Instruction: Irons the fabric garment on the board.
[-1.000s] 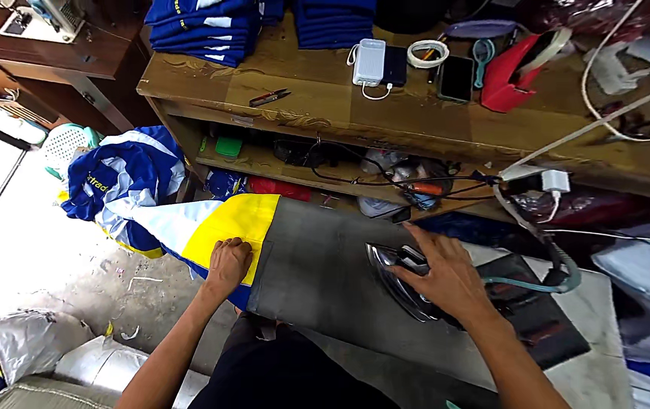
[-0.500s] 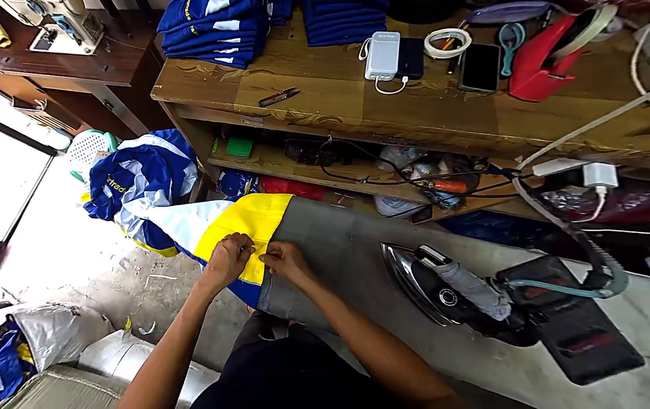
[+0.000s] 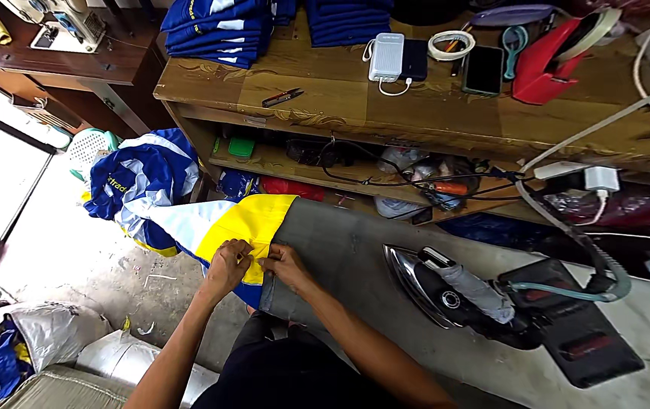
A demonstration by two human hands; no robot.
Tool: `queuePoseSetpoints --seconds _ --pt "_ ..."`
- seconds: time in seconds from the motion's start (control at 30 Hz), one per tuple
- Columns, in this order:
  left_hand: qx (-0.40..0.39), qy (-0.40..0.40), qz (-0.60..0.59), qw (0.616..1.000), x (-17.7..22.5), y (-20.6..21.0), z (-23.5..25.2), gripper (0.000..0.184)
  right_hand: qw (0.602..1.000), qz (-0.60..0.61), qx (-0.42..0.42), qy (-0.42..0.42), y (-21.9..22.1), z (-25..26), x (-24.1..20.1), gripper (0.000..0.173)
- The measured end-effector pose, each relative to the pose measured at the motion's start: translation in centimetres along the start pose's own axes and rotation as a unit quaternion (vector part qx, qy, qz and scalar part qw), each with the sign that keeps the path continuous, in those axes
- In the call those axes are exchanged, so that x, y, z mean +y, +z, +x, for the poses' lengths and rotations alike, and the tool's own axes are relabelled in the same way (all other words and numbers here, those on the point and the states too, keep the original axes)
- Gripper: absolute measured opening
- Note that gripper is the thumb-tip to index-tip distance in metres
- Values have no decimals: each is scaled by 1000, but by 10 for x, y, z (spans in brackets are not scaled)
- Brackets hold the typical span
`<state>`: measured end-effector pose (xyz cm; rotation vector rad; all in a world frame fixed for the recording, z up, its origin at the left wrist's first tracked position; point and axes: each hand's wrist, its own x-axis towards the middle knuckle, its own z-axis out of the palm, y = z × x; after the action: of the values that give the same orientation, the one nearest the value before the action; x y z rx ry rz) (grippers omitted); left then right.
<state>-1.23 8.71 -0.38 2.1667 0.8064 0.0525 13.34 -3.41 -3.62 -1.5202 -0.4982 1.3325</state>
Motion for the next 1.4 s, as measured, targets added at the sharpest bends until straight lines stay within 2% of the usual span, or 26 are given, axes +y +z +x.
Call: queuePoseSetpoints --seconds 0.1,0.2,0.33,0.5,0.63,0.77,0.87,1.03,1.17,1.27,1.4 --pt "-13 -17 -63 998 -3 3 -4 21 999 50 13 4 4 -2 0 7" --pt "9 -2 -73 997 -7 9 -8 21 996 82 13 8 5 -3 1 6" --pt "47 29 -77 996 -8 14 -14 21 998 62 6 -5 4 -1 3 10" --pt "81 34 -87 992 -9 20 -20 31 998 55 -6 4 0 0 0 12" --pt "128 24 -75 989 -6 37 -20 17 995 86 2 42 2 -1 -6 11" --pt "166 42 -29 985 -4 46 -23 15 988 145 -26 53 -4 -1 -6 5" --pt "177 51 -26 982 -1 49 -23 13 991 128 3 47 -2 0 -6 20" --pt "189 39 -59 979 0 53 -25 12 992 111 43 39 4 1 -8 26" --pt "197 40 -71 977 0 54 -26 12 995 79 66 11 9 2 -9 28" --pt "204 26 -37 978 2 56 -26 12 994 70 84 0 15 3 -8 27" --pt "201 22 27 979 10 49 -20 11 998 24 54 -24 11 4 -7 23"
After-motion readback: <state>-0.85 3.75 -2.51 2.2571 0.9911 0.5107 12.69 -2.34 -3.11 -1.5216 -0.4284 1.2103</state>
